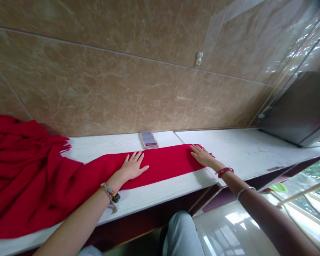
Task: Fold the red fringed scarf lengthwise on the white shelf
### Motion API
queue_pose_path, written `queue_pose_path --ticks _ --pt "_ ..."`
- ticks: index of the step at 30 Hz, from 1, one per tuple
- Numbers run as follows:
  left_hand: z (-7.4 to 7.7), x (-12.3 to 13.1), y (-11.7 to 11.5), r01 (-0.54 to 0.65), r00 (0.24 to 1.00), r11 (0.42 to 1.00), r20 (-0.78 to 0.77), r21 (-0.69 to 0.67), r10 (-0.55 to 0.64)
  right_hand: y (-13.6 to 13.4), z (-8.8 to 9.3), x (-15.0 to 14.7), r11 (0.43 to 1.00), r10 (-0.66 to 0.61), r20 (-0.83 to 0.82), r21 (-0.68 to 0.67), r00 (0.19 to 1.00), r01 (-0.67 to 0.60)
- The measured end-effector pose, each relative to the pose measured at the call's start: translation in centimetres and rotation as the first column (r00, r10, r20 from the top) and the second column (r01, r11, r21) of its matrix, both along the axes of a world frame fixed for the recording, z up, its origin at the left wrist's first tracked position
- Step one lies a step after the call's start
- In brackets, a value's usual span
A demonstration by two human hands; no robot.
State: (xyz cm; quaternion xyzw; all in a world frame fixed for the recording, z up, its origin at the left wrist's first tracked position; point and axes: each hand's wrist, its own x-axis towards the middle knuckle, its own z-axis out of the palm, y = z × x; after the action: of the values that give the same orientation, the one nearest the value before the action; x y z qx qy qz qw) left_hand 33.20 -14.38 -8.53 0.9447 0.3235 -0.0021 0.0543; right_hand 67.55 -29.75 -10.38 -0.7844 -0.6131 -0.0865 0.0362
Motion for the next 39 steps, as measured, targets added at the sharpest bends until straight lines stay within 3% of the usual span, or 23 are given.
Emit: queue_pose_path --ticks 5,8,10,13,16,19,22,26,28,30,33,36,39 --pt "-0.1 -0.1 0.0 -0.064 0.998 0.998 0.002 0.009 0.064 5.2 0.5 -7.9 0.952 0.303 -0.108 0.082 0.947 -0.295" --pt "0.0 -0.2 0.0 -0.062 0.998 0.998 0.002 0.012 0.062 7.3 -0.1 -10.2 0.950 0.311 -0.110 0.027 0.944 -0.310" --pt "0.1 -0.3 0.0 -0.064 0.998 0.998 -0.010 0.008 0.064 7.4 -0.5 -9.1 0.966 0.254 -0.091 -0.024 0.963 -0.257" --pt "0.3 -0.3 0.0 -0.062 0.998 0.998 -0.025 -0.002 0.062 5.8 -0.6 -4.8 0.985 0.156 -0.073 -0.061 0.985 -0.161" --pt "0.4 -0.2 0.0 -0.067 0.998 0.998 -0.018 -0.010 0.067 3.8 0.3 -0.4 0.996 0.051 -0.065 -0.073 0.997 -0.055" --pt "0.4 -0.1 -0.1 -0.065 0.998 0.998 -0.008 -0.019 0.065 3.4 1.5 1.5 0.998 -0.042 -0.062 -0.049 0.997 0.038" --pt "0.3 -0.2 -0.1 -0.059 0.998 0.998 -0.007 -0.022 0.059 5.7 2.6 -0.2 0.999 -0.033 -0.076 0.014 0.997 0.034" --pt "0.2 -0.5 0.0 -0.049 0.999 0.999 -0.006 -0.007 0.049 9.1 3.3 -6.7 0.987 0.131 -0.097 0.111 0.987 -0.120" --pt "0.3 -0.6 0.1 -0.045 0.999 0.999 -0.016 0.000 0.045 9.5 3.5 -9.9 0.969 0.193 -0.084 0.171 0.977 -0.177" --pt "0.6 -0.6 0.1 -0.054 0.998 0.999 -0.034 0.005 0.054 9.1 3.7 -11.7 0.973 0.159 -0.069 0.180 0.985 -0.144" --pt "1.1 -0.3 -0.4 -0.014 1.000 0.998 -0.020 0.061 0.015 7.3 3.9 -10.9 0.991 0.041 -0.058 0.127 0.997 -0.033" --pt "1.5 0.1 -1.0 0.202 0.978 0.974 0.024 0.107 -0.205 5.3 4.0 -7.6 0.996 -0.088 -0.024 0.031 0.996 0.089" --pt "1.5 0.4 -1.2 0.351 0.936 0.936 -0.012 0.015 -0.351 3.7 3.6 -4.1 0.984 -0.157 0.026 -0.083 0.987 0.158"
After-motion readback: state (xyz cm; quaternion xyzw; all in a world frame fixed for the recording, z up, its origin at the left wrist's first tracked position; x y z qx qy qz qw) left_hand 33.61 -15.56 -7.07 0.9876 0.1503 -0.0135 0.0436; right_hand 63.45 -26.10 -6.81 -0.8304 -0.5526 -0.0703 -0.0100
